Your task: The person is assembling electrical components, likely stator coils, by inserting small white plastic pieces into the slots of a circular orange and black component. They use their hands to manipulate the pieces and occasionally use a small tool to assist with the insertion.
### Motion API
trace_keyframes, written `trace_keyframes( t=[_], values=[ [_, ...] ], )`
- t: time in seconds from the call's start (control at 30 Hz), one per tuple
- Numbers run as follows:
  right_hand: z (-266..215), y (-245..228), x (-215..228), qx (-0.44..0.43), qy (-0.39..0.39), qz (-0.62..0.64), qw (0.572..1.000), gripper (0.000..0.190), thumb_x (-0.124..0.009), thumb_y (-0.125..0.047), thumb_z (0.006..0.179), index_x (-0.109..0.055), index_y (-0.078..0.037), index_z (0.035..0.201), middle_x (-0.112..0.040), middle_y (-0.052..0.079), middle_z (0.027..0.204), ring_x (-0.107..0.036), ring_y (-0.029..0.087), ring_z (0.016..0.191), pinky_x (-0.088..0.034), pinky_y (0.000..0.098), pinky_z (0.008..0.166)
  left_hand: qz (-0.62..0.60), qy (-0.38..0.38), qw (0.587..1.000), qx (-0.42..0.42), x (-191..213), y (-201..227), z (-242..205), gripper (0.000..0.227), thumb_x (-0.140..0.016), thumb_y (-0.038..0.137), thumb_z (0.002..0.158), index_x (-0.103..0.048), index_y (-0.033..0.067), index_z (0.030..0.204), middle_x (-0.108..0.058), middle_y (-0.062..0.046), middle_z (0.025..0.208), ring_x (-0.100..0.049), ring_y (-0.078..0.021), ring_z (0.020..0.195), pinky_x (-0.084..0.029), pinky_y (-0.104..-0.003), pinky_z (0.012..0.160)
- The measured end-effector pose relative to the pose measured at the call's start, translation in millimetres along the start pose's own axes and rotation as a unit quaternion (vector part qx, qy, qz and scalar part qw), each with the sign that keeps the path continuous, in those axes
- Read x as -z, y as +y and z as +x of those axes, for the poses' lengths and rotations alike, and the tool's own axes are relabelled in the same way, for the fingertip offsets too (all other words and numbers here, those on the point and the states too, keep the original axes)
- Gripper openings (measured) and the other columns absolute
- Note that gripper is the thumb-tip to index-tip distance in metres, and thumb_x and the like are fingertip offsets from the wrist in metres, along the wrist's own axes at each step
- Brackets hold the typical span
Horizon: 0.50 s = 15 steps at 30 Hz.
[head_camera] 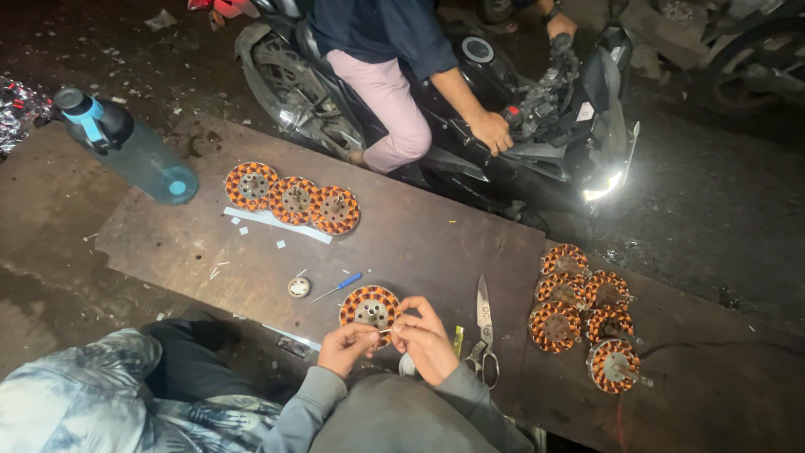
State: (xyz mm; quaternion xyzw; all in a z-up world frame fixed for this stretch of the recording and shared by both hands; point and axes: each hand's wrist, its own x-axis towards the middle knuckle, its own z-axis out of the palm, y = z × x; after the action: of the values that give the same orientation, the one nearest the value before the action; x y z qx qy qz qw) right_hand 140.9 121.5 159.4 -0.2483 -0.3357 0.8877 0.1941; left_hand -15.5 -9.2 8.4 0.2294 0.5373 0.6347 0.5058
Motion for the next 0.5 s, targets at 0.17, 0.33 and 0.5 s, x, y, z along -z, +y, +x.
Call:
trace_keyframes(
  t=[0.17, 0.33, 0.5],
  values=[
    [4.5, -9.5, -3.2, 0.011, 0.002, 0.037, 0.999, 0.036, -0.06, 0.006, 0.089, -0.046, -0.008, 0.119, -0.057, 0.006, 0.082, -0.055, 0.017, 0.074, -0.042, 0.0315, 0.066, 0.015, 0.002, 1.0, -0.015, 5.6, -15.9, 5.9, 0.019, -0.075, 0.014, 0.093, -0.075, -0.0008, 0.105, -0.071, -0.003, 0.081, -0.063, -0.0113, 0.069, -0.052, -0.026, 0.063],
    [9.7, 0.6, 9.5, 0.019, 0.006, 0.029, 0.999, 0.032, -0.055, 0.004, 0.093, -0.046, -0.008, 0.12, -0.051, 0.008, 0.081, -0.052, 0.02, 0.075, -0.043, 0.0329, 0.069, 0.101, 0.095, 0.99, -0.004, 8.8, -38.6, 2.2, 0.016, -0.079, 0.02, 0.093, -0.075, 0.0042, 0.094, -0.065, 0.003, 0.071, -0.055, -0.0049, 0.059, -0.047, -0.024, 0.052],
    [13.2, -3.5, 12.0, 0.005, -0.009, 0.102, 0.995, 0.035, -0.054, 0.005, 0.094, -0.045, -0.012, 0.123, -0.05, 0.007, 0.084, -0.05, 0.019, 0.08, -0.041, 0.0331, 0.073, 0.077, 0.103, 0.99, -0.05, -0.2, -11.7, -0.2, 0.018, -0.079, 0.017, 0.093, -0.078, 0.0031, 0.104, -0.07, 0.003, 0.08, -0.058, -0.0034, 0.069, -0.048, -0.02, 0.061]
  ],
)
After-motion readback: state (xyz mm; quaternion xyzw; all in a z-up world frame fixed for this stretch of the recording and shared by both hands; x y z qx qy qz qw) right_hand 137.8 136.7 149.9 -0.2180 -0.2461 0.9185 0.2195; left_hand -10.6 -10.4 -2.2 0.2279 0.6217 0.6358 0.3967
